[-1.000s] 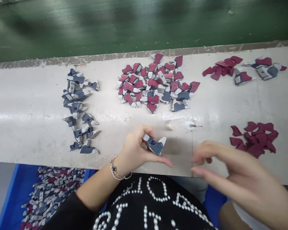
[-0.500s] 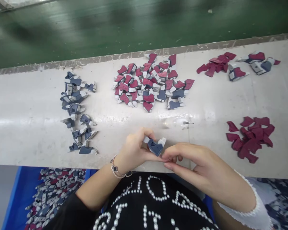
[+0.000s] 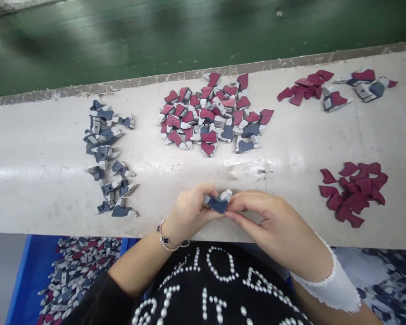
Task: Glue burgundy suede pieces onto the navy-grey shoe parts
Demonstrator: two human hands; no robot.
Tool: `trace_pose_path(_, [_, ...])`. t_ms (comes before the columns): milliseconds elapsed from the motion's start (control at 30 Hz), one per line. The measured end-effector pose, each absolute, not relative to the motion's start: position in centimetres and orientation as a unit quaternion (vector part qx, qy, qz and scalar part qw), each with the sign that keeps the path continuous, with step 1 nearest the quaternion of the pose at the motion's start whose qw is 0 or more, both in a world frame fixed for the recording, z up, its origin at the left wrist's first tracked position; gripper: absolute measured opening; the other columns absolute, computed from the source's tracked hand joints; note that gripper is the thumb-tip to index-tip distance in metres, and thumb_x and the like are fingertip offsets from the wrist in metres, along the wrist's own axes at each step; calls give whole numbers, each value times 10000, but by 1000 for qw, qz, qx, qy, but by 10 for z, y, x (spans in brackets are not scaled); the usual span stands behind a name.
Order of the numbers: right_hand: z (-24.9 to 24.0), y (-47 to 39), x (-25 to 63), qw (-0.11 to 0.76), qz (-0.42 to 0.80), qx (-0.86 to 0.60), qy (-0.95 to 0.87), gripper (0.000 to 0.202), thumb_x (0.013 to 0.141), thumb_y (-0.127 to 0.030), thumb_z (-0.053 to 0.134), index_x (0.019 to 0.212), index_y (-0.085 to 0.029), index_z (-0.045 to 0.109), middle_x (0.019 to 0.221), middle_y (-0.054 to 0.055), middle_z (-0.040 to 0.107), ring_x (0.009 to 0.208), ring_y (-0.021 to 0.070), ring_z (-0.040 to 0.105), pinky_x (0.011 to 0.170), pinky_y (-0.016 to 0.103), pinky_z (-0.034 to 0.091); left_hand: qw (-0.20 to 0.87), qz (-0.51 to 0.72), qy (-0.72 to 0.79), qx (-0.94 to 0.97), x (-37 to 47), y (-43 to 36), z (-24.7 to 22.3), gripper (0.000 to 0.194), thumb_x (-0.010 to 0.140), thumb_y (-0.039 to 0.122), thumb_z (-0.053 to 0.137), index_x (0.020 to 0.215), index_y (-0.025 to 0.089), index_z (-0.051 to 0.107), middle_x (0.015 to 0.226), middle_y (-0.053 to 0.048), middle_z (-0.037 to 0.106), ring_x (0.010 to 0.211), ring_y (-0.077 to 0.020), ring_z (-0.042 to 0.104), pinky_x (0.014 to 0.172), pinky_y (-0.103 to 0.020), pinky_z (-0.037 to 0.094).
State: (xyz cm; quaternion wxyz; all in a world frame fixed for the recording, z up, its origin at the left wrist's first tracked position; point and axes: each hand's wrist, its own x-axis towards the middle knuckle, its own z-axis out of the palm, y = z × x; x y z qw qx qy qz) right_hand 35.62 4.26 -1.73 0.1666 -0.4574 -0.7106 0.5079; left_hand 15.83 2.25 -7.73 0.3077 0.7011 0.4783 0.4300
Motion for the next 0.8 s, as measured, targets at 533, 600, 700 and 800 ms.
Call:
trace_pose_path(533, [6, 45, 368, 154, 619, -406, -655, 125, 933, -217, 663, 1027, -284, 713, 990, -33, 773, 906, 166, 733, 803, 278, 589, 391, 552, 366, 639, 157, 19, -73, 475, 777, 358, 876, 997, 231, 475, 804, 42, 714, 548, -72, 688, 512, -129, 557])
trace_pose_path(600, [6, 43, 368, 144, 616, -395, -666, 111, 952, -197, 629, 956, -271, 711, 961, -28, 763, 880, 163, 726, 786, 285, 587, 398, 554, 359, 637, 156, 18, -74, 474, 786, 336, 872, 1016, 235, 470, 813, 39, 715, 560, -78, 697, 525, -137, 566])
trace_pose_path(700, [7, 43, 367, 144, 612, -397, -669, 109, 962, -195, 617, 951, -270, 696, 943, -33, 755, 858, 158, 719, 754, 279, 579, 406, 551, 365, 632, 155, 17, -75, 474, 797, 335, 864, 1036, 243, 465, 829, 37, 716, 572, -82, 702, 532, -147, 573])
trace_pose_path(800, [8, 44, 366, 143, 600, -397, -679, 121, 954, -183, 637, 1002, -282, 688, 958, -49, 755, 859, 143, 715, 752, 258, 567, 402, 546, 369, 635, 155, 16, -75, 477, 794, 360, 863, 1033, 244, 467, 836, 40, 712, 565, -77, 694, 527, -145, 570])
